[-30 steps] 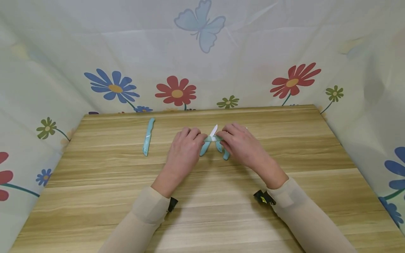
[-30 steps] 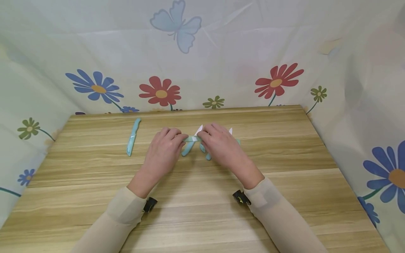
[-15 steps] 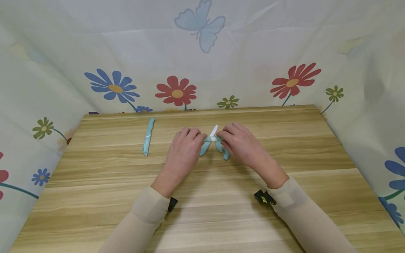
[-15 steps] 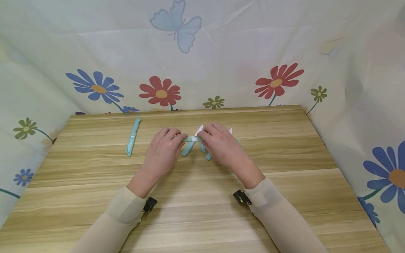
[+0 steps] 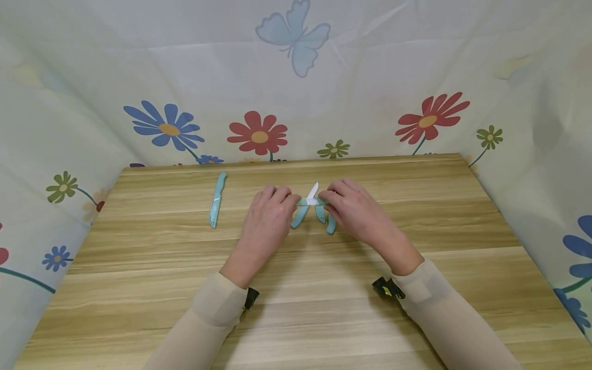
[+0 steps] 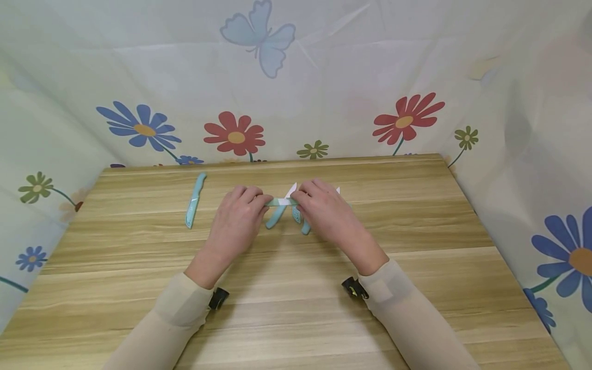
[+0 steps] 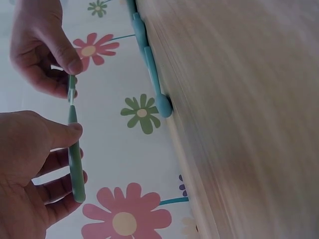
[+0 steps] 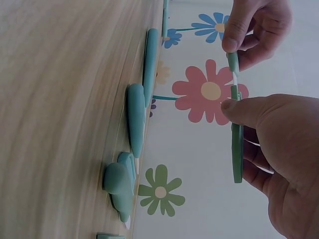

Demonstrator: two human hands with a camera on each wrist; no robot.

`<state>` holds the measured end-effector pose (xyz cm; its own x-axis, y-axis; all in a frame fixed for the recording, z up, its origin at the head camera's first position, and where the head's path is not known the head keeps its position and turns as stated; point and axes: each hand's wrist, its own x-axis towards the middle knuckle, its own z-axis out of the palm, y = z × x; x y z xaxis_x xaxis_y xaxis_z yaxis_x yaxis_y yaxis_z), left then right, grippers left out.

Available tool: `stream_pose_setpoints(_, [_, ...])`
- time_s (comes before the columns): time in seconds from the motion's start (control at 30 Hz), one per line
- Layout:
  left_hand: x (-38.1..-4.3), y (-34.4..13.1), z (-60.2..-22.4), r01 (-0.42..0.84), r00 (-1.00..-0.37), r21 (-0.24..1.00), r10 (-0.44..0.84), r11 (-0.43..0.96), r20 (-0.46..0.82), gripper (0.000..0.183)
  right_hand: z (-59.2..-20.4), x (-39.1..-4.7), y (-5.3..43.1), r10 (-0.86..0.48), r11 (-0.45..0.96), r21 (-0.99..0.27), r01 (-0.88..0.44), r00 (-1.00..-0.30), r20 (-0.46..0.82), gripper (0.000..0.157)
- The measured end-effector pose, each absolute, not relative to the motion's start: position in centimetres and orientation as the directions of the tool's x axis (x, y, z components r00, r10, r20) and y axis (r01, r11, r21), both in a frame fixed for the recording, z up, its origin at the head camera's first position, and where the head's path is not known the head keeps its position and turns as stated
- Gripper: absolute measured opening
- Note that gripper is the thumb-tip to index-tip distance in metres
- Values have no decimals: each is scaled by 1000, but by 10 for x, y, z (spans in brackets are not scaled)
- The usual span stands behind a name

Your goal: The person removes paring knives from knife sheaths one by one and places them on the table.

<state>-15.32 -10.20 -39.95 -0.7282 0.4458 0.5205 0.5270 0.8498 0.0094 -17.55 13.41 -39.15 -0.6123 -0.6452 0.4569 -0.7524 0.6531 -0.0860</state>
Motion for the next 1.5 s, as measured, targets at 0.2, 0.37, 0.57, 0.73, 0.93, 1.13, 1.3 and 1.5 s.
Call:
stream_pose_setpoints(0.2, [-153, -102, -399, 518, -742, 17, 439, 855, 506, 18, -393, -177, 135, -642, 661, -88, -745, -622, 448, 29])
stream_pose_setpoints(0.37, [-154, -103, -400, 513, -749, 23, 434, 858, 501, 18, -392, -178, 136, -643, 664, -83, -743, -625, 442, 27])
stream_pose_setpoints(0.57, [-154, -104, -399, 505, -759, 29, 428, 862, 491, 19, -392, -178, 136, -640, 674, -86, -734, -638, 430, 27])
stream_pose_setpoints(0.73, [-154, -104, -399, 500, -767, 28, 427, 865, 479, 19, -393, -179, 136, -636, 677, -91, -731, -642, 427, 29])
stream_pose_setpoints(0.93, [-154, -104, -399, 491, -775, 31, 420, 871, 473, 18, -394, -179, 137, -633, 679, -92, -728, -645, 427, 29])
stream_pose_setpoints(1.13, [-154, -104, -399, 487, -779, 35, 416, 873, 470, 19, -394, -180, 137, -636, 681, -86, -727, -645, 423, 28])
stream_pose_setpoints(1.3, [-154, -104, -399, 481, -787, 37, 413, 876, 458, 19, -394, -180, 137, -639, 679, -83, -729, -643, 422, 28])
stream_pose_setpoints(1.5, [-153, -105, -398, 472, -794, 36, 407, 881, 452, 18, -393, -180, 137, -640, 675, -79, -733, -636, 432, 30])
